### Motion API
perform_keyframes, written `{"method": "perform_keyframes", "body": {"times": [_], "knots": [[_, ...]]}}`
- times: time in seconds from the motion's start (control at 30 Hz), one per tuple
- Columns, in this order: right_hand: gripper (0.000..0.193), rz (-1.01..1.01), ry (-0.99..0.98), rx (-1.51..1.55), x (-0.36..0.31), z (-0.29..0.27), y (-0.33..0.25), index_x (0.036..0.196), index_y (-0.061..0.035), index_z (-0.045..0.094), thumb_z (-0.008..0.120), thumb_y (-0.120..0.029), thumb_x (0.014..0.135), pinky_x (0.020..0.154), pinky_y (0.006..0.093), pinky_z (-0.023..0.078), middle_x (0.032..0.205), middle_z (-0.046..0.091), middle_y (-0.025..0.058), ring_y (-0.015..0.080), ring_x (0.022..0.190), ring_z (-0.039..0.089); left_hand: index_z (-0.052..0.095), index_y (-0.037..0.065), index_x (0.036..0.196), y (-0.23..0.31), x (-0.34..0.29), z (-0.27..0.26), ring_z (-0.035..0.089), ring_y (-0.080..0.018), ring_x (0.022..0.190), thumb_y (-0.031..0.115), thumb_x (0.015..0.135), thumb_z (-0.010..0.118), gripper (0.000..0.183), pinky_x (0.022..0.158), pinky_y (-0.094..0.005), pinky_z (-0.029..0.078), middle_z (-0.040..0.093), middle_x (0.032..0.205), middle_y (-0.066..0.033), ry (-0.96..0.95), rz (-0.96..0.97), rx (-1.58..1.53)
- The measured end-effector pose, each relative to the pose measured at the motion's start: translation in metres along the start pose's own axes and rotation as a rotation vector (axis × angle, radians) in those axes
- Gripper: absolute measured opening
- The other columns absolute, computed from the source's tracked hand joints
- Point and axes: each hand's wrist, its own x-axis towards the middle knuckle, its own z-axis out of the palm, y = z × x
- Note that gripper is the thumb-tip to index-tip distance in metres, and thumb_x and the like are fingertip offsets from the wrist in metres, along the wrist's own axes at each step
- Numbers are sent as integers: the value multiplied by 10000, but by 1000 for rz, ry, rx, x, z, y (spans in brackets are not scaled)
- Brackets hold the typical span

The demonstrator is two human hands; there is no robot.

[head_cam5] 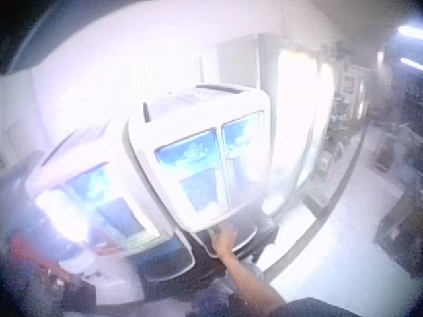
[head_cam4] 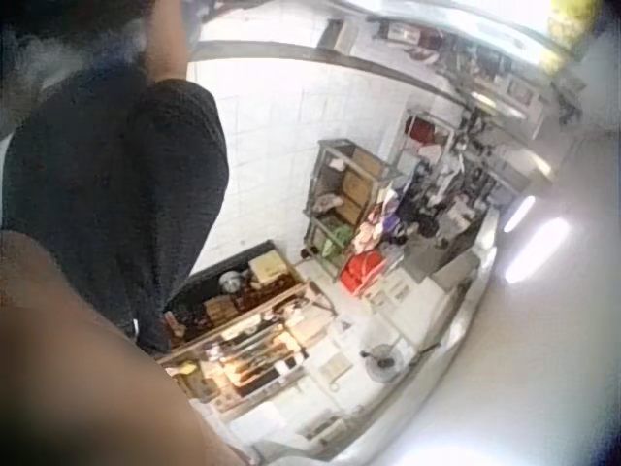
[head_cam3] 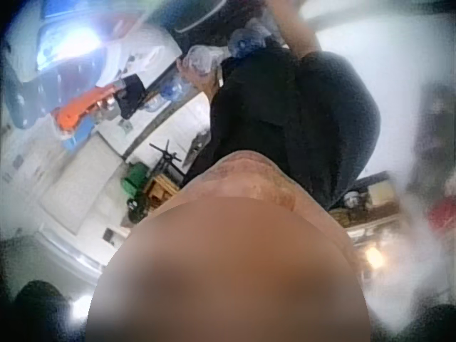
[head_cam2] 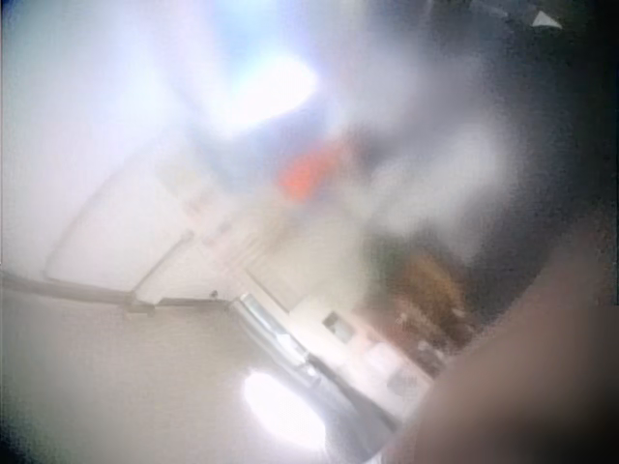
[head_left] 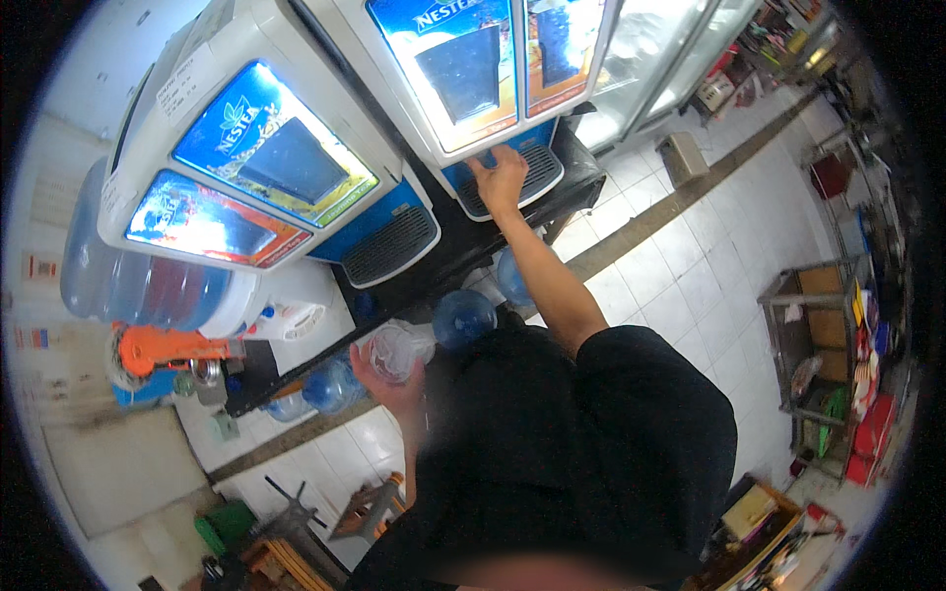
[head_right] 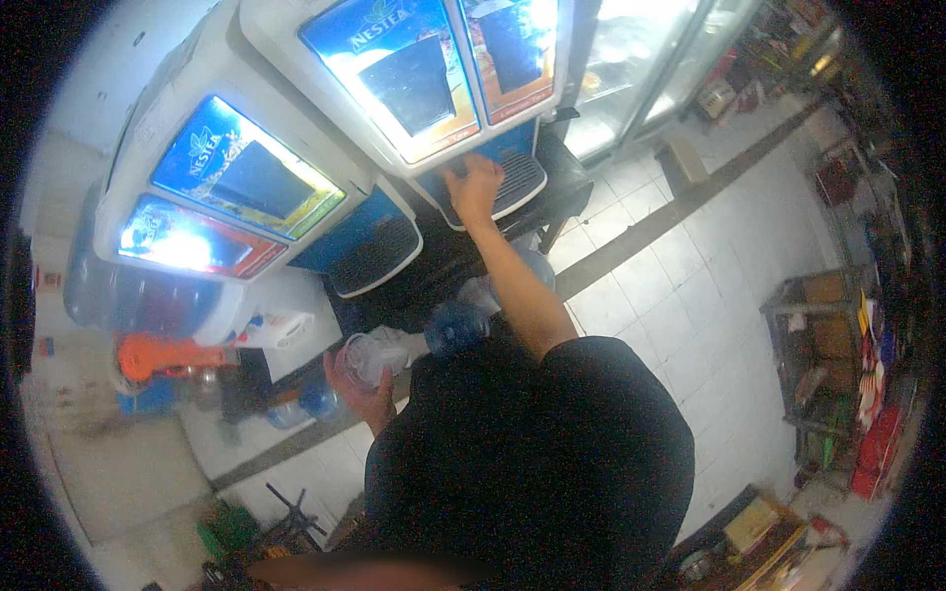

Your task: The person fills a plastic cup with ice from a bucket, dispenses a dark liquid from a beverage machine, and then places the cup on a counter. They then open a box of cookies, place a cookie into a plastic bag, and seal the bag.

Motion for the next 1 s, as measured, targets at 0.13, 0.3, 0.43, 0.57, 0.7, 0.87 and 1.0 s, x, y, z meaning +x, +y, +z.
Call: {"method": "perform_keyframes", "body": {"times": [0.13,0.3,0.43,0.57,0.7,0.87,1.0], "knots": [[368,-11,-27,11,5,-6,0,933,-45,700,842,-340,764,976,532,386,945,693,116,350,1001,623,151,67,1593,2,-8,19,405,-327,1392,19,713,840,1118,1183,-471,328,382,1475,-189,84,-70,0],[381,-13,-19,-11,7,-12,-3,981,-31,704,864,-289,751,970,485,396,946,689,122,340,998,636,166,66,1585,-7,6,35,406,-335,1377,35,724,849,1100,1183,-473,312,386,1454,-202,45,-88,-10],[389,-4,-42,4,10,-13,-5,1023,-57,710,858,-301,758,991,509,386,977,689,102,319,1040,631,171,54,1583,-1,29,43,414,-335,1363,59,733,854,1090,1180,-477,300,409,1435,-201,10,4,124],[414,8,-70,26,11,-13,-4,1061,-72,701,845,-334,774,1012,532,372,996,682,93,303,1051,626,175,42,1583,11,44,54,425,-334,1348,96,742,854,1081,1168,-476,306,433,1412,-198,7,2,163],[432,-2,-64,35,11,-11,0,1072,-66,697,847,-340,774,1017,532,369,1018,687,97,306,1056,626,186,33,1578,17,49,68,447,-327,1317,115,745,846,1066,1160,-457,318,440,1399,-193,-28,-29,130],[467,-11,-66,3,13,-8,5,1050,-43,694,872,-344,741,997,518,384,1044,697,131,335,1063,629,227,30,1561,9,59,91,468,-314,1305,92,722,843,1042,1154,-434,336,457,1375,-191,-85,-49,140],[479,-16,-118,-21,16,-9,7,999,-30,678,885,-360,721,978,527,393,1054,699,150,351,1055,632,244,47,1552,-4,82,113,493,-338,1315,141,723,872,1044,1146,-453,374,455,1412,-228,-143,-8,82]]}}
